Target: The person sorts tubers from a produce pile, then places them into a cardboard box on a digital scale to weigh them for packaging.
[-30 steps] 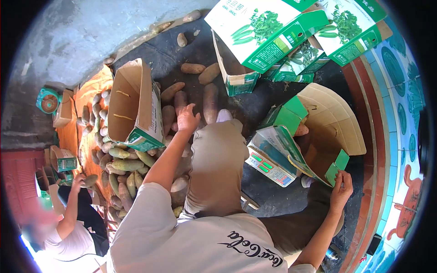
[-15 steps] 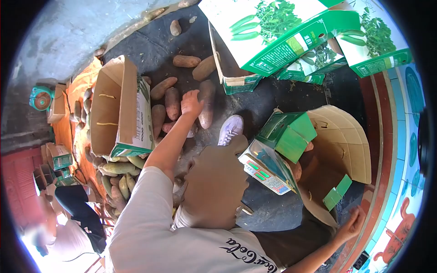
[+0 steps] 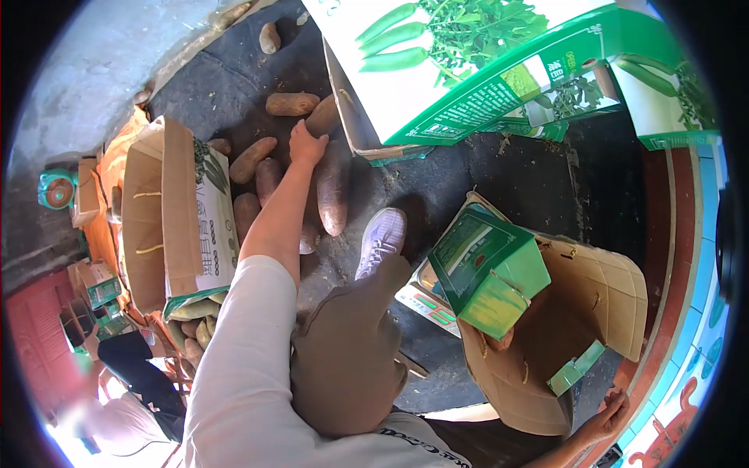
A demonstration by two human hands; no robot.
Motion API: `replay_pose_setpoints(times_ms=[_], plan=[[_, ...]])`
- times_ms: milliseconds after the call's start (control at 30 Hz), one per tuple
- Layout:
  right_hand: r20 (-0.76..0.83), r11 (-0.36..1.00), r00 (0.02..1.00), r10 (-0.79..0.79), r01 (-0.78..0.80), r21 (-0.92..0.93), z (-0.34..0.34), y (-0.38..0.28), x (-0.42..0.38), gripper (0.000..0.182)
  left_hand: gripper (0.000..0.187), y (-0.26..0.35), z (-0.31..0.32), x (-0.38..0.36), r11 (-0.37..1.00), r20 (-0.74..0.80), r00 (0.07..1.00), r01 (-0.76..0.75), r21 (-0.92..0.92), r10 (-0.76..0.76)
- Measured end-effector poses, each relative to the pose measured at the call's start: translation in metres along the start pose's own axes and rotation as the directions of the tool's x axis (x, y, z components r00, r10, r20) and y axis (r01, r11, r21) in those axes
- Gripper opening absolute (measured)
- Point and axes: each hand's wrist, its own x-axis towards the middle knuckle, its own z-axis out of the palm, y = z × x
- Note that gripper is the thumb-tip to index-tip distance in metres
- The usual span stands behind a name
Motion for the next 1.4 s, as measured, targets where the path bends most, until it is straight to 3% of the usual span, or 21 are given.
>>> replay_pose_setpoints(times_ms=[100,200,333,433,533,667,800,900,1067,1133,1167,1267,1400], plan=[[0.037,1.0,0.999,0.012,-0.012,0.004,0.006,0.002,0.005,0.023,0.088,-0.01,0.018,0.029,0.999,0.026,0.998,-0.051,-0.015,0.052],[0.069,1.0,0.998,0.004,-0.005,0.017,0.01,0.003,0.01,0.023,0.089,-0.008,0.028,0.042,0.997,0.07,0.997,0.03,-0.075,-0.025],[0.087,0.999,0.996,0.009,-0.005,-0.042,0.014,0.0,0.01,0.024,0.091,0.03,0.001,0.024,0.975,0.168,0.97,0.149,0.166,-0.177],[0.109,0.999,0.994,0.012,-0.007,-0.044,0.017,0.003,0.008,0.024,0.086,0.028,0.005,0.027,0.973,0.141,0.979,0.119,0.196,-0.148],[0.108,1.0,0.994,0.007,-0.005,-0.027,0.018,0.0,0.007,0.024,0.077,0.021,0.003,0.032,0.992,0.168,0.981,0.083,0.094,-0.098],[0.11,0.999,0.994,-0.021,0.024,-0.025,0.015,0.003,0.003,0.023,0.073,0.011,-0.022,0.017,0.983,0.007,0.995,0.097,0.156,-0.099],[0.049,1.0,0.998,-0.027,0.027,0.012,0.014,-0.007,-0.004,0.02,0.079,-0.007,-0.059,-0.025,0.995,-0.066,0.996,-0.06,-0.074,0.055],[0.006,0.999,0.999,-0.031,0.031,0.033,0.013,-0.012,-0.008,0.019,0.078,0.003,-0.096,-0.086,0.989,0.017,0.994,-0.106,-0.102,0.109],[-0.013,0.986,0.997,-0.073,0.074,0.149,0.013,-0.019,-0.015,0.017,0.075,-0.003,-0.102,-0.181,0.996,-0.046,0.996,-0.078,-0.053,0.076],[0.024,0.984,0.995,-0.098,0.093,0.151,0.01,-0.021,-0.017,0.016,0.077,-0.004,-0.095,-0.197,0.986,0.059,0.989,-0.128,-0.111,0.135],[0.045,0.982,0.993,-0.113,0.105,0.155,0.009,-0.023,-0.018,0.016,0.076,-0.001,-0.088,-0.204,0.98,0.046,0.983,-0.175,-0.093,0.18],[0.03,0.978,0.991,-0.128,0.121,0.171,0.011,-0.027,-0.021,0.015,0.076,0.018,-0.069,-0.203,0.945,0.207,0.937,-0.308,0.114,0.28],[0.022,0.971,0.992,-0.124,0.117,0.207,0.011,-0.036,-0.025,0.015,0.077,0.031,-0.036,-0.192,0.907,0.31,0.929,-0.296,0.3,0.201]])
